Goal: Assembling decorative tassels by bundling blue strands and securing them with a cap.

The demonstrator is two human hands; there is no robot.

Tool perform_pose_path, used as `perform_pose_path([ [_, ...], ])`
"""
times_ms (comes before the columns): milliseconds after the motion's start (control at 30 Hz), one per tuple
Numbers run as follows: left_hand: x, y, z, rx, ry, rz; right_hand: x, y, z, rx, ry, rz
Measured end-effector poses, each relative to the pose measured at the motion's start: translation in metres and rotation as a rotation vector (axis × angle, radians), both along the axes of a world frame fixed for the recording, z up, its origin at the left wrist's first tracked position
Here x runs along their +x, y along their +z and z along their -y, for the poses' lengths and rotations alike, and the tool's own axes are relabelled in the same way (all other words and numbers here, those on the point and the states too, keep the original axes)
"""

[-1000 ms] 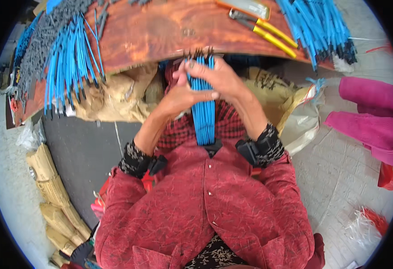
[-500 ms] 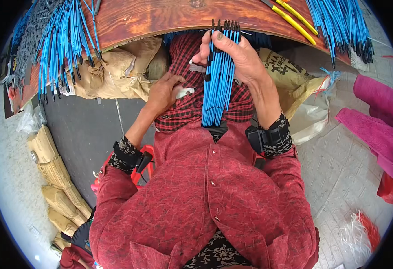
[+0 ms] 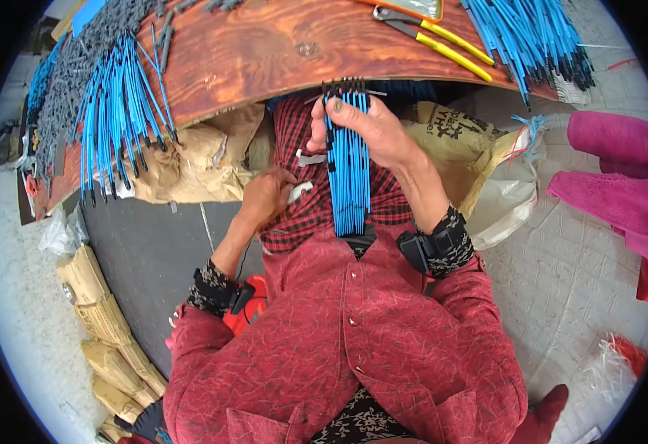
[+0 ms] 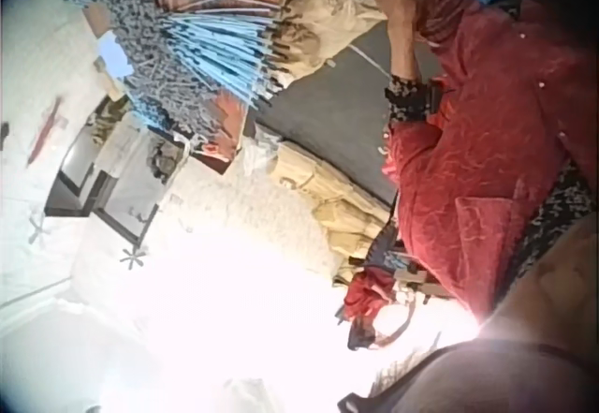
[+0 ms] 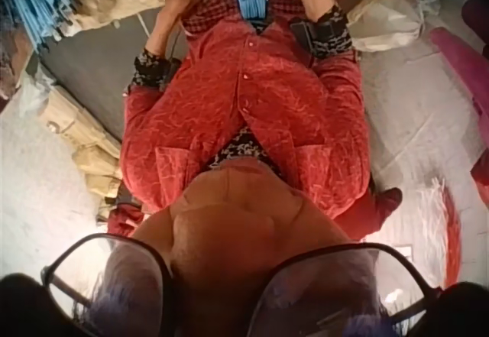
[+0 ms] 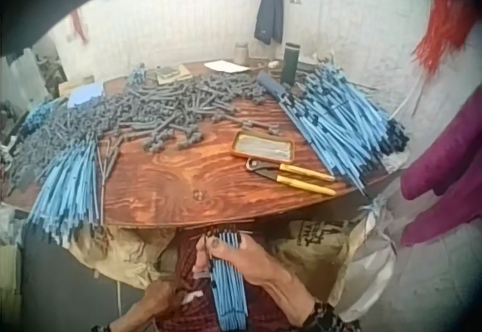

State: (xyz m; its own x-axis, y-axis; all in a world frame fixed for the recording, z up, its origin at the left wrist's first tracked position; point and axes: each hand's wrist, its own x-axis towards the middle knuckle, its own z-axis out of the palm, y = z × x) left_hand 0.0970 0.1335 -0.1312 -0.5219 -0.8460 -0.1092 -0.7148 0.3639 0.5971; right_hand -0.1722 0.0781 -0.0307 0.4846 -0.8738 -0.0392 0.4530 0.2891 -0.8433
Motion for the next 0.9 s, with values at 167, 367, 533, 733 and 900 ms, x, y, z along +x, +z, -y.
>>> perform_pose_path([
  [167, -0.029, 0.072, 0.027, 0.206, 0.175, -0.466, -0.006, -0.001, -0.001, -0.002, -0.022, -0.006],
  [367, -0.067, 0.132, 0.064, 0.62, 0.088, -0.941, 0.003, 0.006, -0.004, -0.036, -0.062, -0.064],
  [533, -0.092, 0.144, 0.085, 0.747, -0.045, -0.89, 0.004, 0.003, -0.004, -0.071, -0.143, -0.03],
  [733, -0.104, 0.143, 0.105, 0.69, -0.134, -0.834, 0.002, 0.006, 0.001, -0.07, -0.065, 0.024],
  [900, -0.105, 0.147, 0.107, 0.748, -0.031, -0.787, 0.004, 0.002, 0.006, -0.065, -0.035, 0.05],
])
